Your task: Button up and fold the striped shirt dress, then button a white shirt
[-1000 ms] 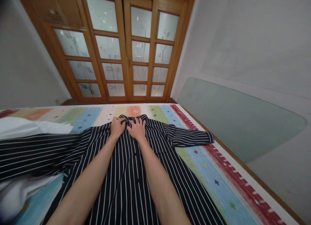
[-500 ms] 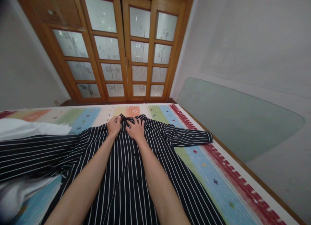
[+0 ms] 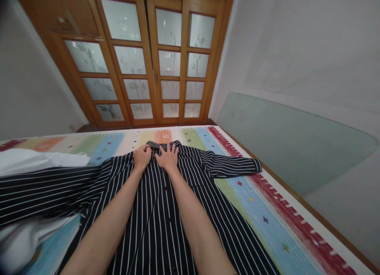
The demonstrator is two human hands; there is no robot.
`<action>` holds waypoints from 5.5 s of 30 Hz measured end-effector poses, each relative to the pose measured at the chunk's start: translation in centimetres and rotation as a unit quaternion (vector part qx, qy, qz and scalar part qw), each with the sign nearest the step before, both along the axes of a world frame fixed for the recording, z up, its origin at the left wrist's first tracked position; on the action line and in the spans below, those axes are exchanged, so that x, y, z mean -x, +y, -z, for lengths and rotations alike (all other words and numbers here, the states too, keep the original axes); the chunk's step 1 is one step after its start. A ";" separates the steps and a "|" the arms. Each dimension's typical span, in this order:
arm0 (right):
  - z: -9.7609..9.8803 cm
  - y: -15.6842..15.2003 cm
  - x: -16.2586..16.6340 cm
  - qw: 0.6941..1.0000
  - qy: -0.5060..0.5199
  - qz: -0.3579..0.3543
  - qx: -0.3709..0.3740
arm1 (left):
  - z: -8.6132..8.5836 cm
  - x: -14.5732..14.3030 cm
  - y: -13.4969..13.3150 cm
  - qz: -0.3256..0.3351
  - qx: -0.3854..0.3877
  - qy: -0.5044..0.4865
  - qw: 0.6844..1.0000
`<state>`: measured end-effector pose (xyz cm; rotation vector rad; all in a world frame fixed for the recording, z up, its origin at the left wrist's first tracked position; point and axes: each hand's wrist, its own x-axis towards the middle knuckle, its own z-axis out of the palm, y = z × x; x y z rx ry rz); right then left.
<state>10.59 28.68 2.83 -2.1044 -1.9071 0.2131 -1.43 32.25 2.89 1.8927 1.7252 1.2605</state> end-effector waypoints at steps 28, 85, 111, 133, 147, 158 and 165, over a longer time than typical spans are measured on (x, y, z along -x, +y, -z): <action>-1.1 6.1 -7.7 0.984 0.145 0.011 -0.098 | -3.7 4.4 6.4 0.198 0.185 0.122 0.955; -4.8 3.7 -6.4 0.979 -0.168 -0.083 -0.078 | -4.9 4.6 4.5 0.226 0.006 0.353 0.908; -2.1 1.3 -14.2 0.998 -0.053 -0.040 -0.008 | -3.6 4.5 5.9 0.095 0.241 0.327 0.909; -2.9 0.1 -13.6 0.989 -0.125 0.067 0.032 | -3.7 5.0 7.6 0.085 0.230 0.274 0.930; -2.5 -0.2 -14.1 0.986 -0.113 0.121 0.031 | -3.8 6.1 6.5 0.132 0.100 0.306 0.938; -2.0 -1.0 -14.1 0.972 -0.194 0.108 -0.079 | -2.7 7.9 2.4 0.085 -0.048 0.348 0.932; -5.1 -4.0 -8.1 0.988 -0.130 -0.062 -0.050 | -2.5 5.5 -3.1 0.094 -0.040 0.357 0.929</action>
